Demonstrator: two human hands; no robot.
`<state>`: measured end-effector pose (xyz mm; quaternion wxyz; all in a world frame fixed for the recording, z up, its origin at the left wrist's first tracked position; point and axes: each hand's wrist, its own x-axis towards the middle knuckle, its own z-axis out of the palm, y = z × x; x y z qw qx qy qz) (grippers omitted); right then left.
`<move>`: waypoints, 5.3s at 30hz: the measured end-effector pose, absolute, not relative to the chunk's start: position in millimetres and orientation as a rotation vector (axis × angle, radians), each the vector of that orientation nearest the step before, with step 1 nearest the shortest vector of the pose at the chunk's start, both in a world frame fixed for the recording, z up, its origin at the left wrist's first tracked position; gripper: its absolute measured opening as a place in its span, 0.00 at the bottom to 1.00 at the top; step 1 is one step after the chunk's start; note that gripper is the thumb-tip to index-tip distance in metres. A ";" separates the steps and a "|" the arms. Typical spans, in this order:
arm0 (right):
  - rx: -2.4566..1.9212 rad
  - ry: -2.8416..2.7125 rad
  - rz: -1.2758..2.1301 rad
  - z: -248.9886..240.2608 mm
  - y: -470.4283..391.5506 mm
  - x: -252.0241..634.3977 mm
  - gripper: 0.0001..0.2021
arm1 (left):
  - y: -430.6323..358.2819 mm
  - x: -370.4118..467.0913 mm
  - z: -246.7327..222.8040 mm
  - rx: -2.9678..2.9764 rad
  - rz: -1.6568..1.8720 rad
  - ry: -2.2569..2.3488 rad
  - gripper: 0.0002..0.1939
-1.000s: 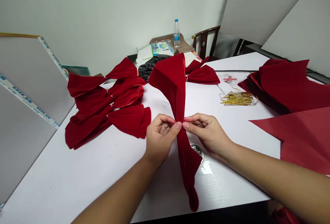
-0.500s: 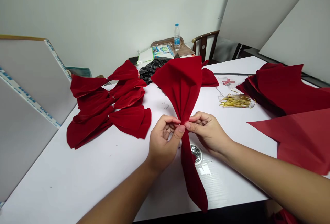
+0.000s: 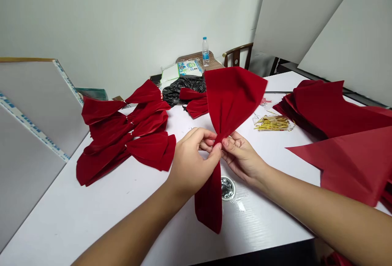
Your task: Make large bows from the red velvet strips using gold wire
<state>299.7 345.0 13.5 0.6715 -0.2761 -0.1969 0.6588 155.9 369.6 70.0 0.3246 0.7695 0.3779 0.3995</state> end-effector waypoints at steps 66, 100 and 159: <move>-0.674 -0.542 1.574 -1.0 354.2 312.0 0.14 | 373.0 158.3 36.5 2.723 1.227 0.849 0.09; -0.819 -0.812 1.398 5.5 354.0 314.7 0.20 | 431.7 138.7 36.4 1.750 0.812 0.654 0.12; -0.872 -1.278 1.015 1.7 350.8 320.8 0.12 | 430.7 138.1 52.2 1.612 0.214 0.624 0.22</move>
